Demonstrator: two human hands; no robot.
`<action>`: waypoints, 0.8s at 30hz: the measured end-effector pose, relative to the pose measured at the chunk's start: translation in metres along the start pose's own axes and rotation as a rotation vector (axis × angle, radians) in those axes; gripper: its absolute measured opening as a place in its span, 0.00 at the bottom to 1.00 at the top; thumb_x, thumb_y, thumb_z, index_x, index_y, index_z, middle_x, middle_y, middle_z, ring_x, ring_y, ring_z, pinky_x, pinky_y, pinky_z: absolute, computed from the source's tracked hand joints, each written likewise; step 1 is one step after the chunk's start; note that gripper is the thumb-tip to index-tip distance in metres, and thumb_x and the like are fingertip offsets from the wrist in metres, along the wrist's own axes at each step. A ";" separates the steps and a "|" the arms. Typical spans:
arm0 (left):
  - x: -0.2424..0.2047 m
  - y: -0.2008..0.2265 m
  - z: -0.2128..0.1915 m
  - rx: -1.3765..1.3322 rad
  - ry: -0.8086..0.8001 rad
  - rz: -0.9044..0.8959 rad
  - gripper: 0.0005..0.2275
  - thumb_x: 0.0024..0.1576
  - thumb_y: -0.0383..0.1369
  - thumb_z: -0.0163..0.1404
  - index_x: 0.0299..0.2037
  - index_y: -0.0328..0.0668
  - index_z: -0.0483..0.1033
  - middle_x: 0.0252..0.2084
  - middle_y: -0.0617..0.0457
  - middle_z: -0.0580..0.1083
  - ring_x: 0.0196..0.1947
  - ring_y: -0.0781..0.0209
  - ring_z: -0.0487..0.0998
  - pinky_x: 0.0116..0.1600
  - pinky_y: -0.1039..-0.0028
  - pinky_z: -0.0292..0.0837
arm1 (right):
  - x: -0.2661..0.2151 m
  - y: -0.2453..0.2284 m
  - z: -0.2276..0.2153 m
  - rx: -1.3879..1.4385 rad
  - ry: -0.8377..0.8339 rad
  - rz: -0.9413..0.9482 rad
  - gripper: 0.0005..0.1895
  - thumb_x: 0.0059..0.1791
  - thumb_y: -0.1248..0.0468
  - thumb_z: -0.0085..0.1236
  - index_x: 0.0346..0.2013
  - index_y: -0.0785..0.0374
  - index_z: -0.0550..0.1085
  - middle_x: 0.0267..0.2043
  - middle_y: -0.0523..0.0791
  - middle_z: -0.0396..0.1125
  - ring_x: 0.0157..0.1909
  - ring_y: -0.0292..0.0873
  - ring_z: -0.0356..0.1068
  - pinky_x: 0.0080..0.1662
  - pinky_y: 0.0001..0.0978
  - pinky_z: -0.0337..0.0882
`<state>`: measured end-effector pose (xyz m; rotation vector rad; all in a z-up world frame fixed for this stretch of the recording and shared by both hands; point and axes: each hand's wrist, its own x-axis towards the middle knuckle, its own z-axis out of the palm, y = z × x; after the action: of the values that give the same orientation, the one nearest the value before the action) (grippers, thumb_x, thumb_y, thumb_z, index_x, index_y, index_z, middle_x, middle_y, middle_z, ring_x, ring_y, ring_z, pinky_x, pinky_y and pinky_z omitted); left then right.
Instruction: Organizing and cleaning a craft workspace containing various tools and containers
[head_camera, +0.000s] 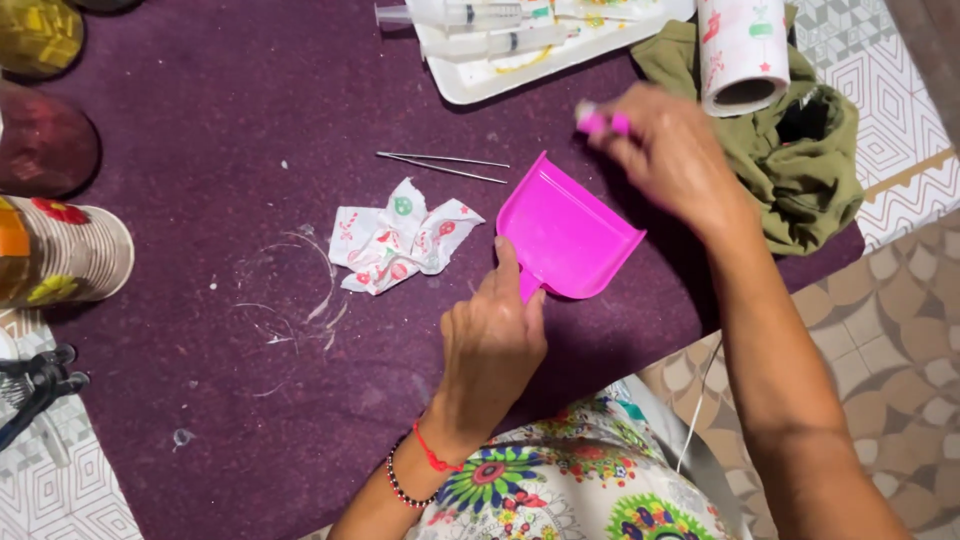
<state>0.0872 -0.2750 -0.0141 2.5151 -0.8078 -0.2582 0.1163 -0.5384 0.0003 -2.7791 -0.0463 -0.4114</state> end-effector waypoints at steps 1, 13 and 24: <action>0.000 0.001 -0.001 -0.026 0.027 -0.003 0.29 0.59 0.40 0.49 0.67 0.27 0.63 0.30 0.42 0.75 0.20 0.34 0.78 0.25 0.44 0.72 | -0.003 -0.010 -0.007 0.195 -0.056 0.028 0.07 0.59 0.67 0.57 0.40 0.67 0.78 0.38 0.54 0.72 0.41 0.56 0.73 0.41 0.47 0.73; -0.002 -0.007 0.015 0.260 0.206 0.044 0.28 0.60 0.45 0.51 0.66 0.34 0.66 0.30 0.53 0.73 0.17 0.48 0.73 0.24 0.57 0.68 | 0.010 -0.019 -0.015 0.272 -0.324 0.103 0.08 0.57 0.62 0.54 0.45 0.63 0.78 0.39 0.47 0.72 0.35 0.43 0.71 0.37 0.35 0.70; -0.003 -0.013 0.006 0.225 0.109 0.024 0.28 0.62 0.46 0.47 0.67 0.34 0.66 0.32 0.51 0.74 0.16 0.45 0.75 0.20 0.53 0.69 | -0.010 -0.043 -0.003 0.330 -0.179 -0.063 0.16 0.60 0.60 0.50 0.31 0.65 0.71 0.30 0.47 0.67 0.33 0.48 0.67 0.39 0.44 0.67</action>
<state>0.0896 -0.2666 -0.0262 2.6982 -0.8650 -0.0224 0.1029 -0.4983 0.0139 -2.4832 -0.2235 -0.1517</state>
